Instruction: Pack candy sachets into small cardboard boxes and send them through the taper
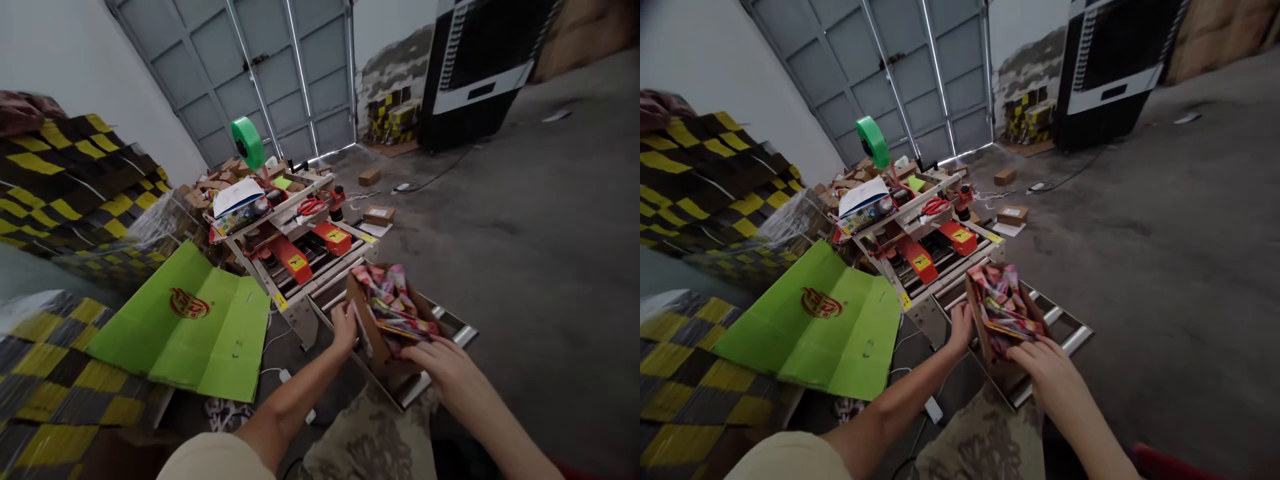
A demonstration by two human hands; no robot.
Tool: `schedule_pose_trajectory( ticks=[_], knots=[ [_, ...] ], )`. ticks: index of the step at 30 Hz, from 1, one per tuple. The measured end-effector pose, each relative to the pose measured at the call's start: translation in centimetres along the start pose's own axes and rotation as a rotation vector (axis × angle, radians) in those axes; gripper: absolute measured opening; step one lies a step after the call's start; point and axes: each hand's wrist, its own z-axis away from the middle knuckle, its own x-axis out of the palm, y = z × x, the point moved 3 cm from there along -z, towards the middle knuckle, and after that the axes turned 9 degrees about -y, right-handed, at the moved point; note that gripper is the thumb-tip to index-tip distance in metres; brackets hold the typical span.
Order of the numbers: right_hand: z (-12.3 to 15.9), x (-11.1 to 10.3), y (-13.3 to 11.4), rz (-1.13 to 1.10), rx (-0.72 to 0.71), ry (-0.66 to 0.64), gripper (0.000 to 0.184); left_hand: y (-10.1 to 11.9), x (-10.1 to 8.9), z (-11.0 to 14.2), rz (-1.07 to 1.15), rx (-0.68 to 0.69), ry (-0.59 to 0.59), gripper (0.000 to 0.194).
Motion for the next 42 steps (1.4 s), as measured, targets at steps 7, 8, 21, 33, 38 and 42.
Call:
schedule_pose_trajectory(
  ticks=[7,8,21,33,38,42],
  knots=[
    [-0.8,-1.0,-0.4,-0.209,0.175,0.035,0.022,5.9,-4.4,-5.9,0.169,0.283,-0.074,0.056],
    [-1.3,-1.6,-0.7,-0.214,0.225,0.099,0.036,6.4,-4.4,-6.5,0.163,0.311,-0.134,0.053],
    [-8.7,8.6,2.8,-0.026,0.481,-0.348,0.067,7.7,-4.2,-6.1,0.002,0.423,-0.19,0.04],
    [-6.8,2.9,2.5,-0.337,0.316,0.321,0.035,9.8,-0.5,-8.8,-0.771,0.318,-0.368,0.042],
    [-3.9,-0.3,0.5,-0.133,0.531,0.412,0.039,9.2,1.0,-8.5,-0.973,0.342,-0.056,0.024],
    [-2.0,2.9,-2.0,-0.184,0.494,0.163,0.057,9.0,0.0,-8.4,-0.781,0.372,0.05,0.038]
  ],
)
